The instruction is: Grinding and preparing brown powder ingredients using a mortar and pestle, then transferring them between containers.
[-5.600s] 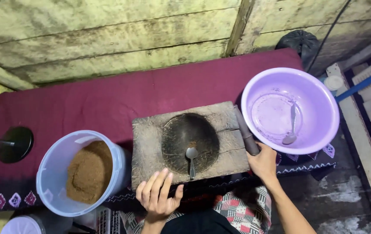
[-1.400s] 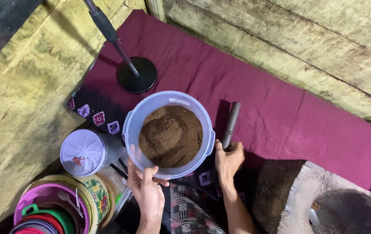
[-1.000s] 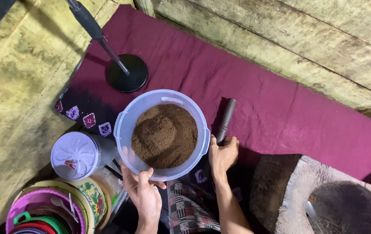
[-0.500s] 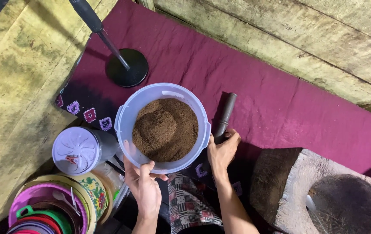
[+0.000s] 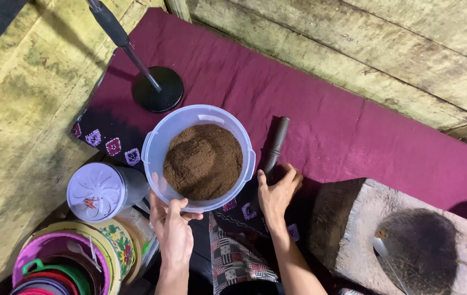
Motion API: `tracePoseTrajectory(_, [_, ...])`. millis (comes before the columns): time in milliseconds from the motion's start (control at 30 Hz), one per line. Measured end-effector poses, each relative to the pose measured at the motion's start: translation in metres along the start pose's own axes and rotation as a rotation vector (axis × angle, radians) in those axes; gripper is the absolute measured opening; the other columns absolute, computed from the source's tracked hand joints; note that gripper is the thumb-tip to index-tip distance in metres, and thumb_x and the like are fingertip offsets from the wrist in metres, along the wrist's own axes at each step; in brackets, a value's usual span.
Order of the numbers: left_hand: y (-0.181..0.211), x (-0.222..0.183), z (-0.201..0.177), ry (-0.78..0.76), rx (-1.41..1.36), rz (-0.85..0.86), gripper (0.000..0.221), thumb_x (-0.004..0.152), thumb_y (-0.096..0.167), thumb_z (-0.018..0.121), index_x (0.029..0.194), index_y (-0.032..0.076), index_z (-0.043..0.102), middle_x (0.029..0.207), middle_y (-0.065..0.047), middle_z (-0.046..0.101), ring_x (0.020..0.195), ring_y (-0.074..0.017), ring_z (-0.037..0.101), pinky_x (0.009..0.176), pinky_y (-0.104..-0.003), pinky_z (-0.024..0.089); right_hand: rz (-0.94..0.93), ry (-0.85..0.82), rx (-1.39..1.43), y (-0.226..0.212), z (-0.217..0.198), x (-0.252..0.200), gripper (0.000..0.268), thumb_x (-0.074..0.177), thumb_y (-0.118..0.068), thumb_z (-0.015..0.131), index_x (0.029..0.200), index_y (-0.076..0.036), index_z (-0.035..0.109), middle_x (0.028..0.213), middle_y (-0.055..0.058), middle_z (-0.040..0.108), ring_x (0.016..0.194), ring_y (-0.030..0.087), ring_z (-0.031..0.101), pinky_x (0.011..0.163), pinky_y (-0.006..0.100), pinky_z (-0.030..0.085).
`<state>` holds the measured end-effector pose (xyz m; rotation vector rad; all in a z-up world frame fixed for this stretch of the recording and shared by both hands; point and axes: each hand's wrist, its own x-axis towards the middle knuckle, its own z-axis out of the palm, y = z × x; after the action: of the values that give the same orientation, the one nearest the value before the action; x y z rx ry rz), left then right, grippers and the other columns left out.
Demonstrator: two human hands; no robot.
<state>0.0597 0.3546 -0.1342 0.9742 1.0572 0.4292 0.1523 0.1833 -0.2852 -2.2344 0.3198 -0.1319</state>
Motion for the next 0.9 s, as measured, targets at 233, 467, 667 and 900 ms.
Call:
tracePoseTrajectory(233, [0.003,-0.022,-0.026,0.013,-0.046,0.055,0.084,0.076,0.002,0.051,0.154,0.032,0.041,0.149,-0.008,0.053,0.071,-0.0233,0.061,0.045,-0.03,0.051,-0.071,-0.126,0.102,-0.031,-0.057,-0.035,0.06,0.087,-0.045,0.071,0.133,-0.009,0.056,0.143,0.016,0.04,0.14,0.032,0.04,0.115,0.049,0.036])
tracePoseTrajectory(467, [0.021,-0.08,-0.05,0.013,0.013,0.146,0.083,0.072,0.003,0.05,0.15,0.031,0.047,0.153,-0.002,0.052,0.06,-0.0191,0.057,0.037,-0.028,0.047,-0.095,-0.486,0.408,-0.073,-0.136,-0.078,0.057,0.097,-0.042,0.052,0.145,-0.011,0.049,0.148,0.011,0.054,0.135,0.022,0.056,0.109,0.039,0.048])
tracePoseTrajectory(667, [0.015,-0.14,-0.068,-0.018,0.127,0.137,0.085,0.074,-0.002,0.046,0.153,0.03,0.045,0.161,0.0,0.047,0.046,-0.0168,0.051,0.034,-0.025,0.043,-0.263,-0.626,0.74,-0.079,-0.206,-0.101,0.077,0.101,-0.057,0.042,0.157,-0.006,0.031,0.165,0.013,0.032,0.152,0.031,0.036,0.12,0.049,0.038])
tracePoseTrajectory(900, [-0.017,-0.206,-0.085,0.021,0.333,0.032,0.088,0.067,-0.007,0.05,0.149,0.025,0.054,0.152,0.003,0.06,0.032,-0.0271,0.05,0.026,-0.029,0.038,-0.223,-0.625,0.451,-0.037,-0.254,-0.136,0.088,0.088,-0.039,0.068,0.157,-0.004,0.027,0.162,0.012,0.043,0.148,0.022,0.043,0.12,0.039,0.032])
